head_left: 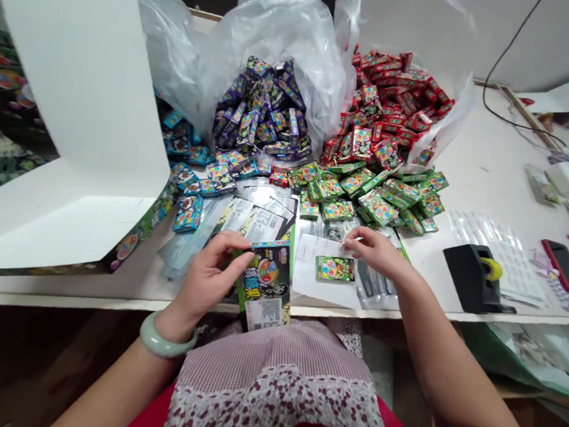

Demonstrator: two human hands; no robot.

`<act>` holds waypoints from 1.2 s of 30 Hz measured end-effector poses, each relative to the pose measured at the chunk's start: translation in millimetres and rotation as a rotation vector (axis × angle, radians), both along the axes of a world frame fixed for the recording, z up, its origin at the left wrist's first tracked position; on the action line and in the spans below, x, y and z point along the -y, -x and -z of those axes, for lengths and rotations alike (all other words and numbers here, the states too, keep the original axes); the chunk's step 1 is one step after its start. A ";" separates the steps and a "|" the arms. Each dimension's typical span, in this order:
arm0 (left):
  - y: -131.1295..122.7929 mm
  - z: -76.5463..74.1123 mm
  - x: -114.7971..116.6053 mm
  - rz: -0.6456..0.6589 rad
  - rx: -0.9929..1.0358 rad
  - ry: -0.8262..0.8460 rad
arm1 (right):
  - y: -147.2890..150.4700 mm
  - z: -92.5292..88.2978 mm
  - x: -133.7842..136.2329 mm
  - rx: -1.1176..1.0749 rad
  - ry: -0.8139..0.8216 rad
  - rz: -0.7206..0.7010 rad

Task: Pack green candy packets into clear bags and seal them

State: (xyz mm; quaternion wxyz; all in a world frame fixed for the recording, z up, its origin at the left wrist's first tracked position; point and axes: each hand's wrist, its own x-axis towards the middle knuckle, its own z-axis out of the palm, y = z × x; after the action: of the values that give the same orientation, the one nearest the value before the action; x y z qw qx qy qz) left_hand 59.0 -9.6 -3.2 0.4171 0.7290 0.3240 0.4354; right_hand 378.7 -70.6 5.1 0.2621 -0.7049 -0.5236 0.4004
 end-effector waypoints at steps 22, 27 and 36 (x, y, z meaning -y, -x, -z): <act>-15.6 2.2 5.4 -0.050 0.050 0.030 | 114.1 -59.1 -66.1 -0.072 0.101 -0.445; -19.6 3.2 4.6 -0.065 0.092 0.019 | 114.8 -50.2 -72.3 -0.164 0.160 -0.387; 2.0 -13.6 39.0 0.172 0.113 0.453 | 107.2 -42.9 -64.7 -0.613 0.458 -0.353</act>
State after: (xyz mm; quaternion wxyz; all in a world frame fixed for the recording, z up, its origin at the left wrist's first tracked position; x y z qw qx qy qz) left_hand 56.9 -48.6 10.3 0.6228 0.6165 0.3261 0.3547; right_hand 271.5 -5.9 48.0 0.1697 -0.4927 -0.4314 0.7364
